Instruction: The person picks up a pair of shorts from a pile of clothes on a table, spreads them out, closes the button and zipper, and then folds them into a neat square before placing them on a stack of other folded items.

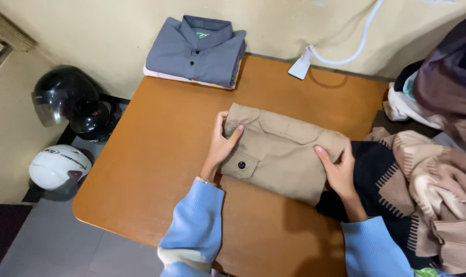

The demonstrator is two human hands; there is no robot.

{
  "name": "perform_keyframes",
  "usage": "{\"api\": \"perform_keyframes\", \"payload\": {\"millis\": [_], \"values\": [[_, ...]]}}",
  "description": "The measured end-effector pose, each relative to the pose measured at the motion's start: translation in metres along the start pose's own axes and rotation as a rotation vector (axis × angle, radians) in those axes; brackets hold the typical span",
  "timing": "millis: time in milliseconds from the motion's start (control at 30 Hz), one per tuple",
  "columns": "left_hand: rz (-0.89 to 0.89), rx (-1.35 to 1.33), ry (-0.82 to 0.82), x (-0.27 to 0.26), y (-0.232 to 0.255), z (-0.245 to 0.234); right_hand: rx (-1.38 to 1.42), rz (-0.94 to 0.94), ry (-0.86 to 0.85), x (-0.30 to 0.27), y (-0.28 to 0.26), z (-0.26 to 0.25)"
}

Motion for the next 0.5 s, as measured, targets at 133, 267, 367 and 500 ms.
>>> {"api": "perform_keyframes", "payload": {"millis": [133, 267, 367, 500], "values": [[0.184, 0.113, 0.024, -0.006, 0.049, -0.01, 0.128, 0.125, 0.041, -0.006, -0.022, 0.002], [0.108, 0.223, 0.07, -0.01, 0.048, -0.013, 0.005, 0.11, 0.107, -0.018, -0.031, 0.017], [-0.238, 0.552, 0.036, -0.012, 0.006, -0.01, -0.362, 0.304, 0.054, -0.022, -0.008, 0.032], [-0.175, 0.548, 0.059, -0.015, 0.016, -0.009, -0.401, 0.341, 0.02, -0.023, -0.005, 0.027]]}}
Point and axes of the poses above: each hand's wrist, its own x-axis towards the middle knuckle, its own z-axis out of the palm, y = z × x, the point moved 10 cm from there along x, towards the middle knuckle
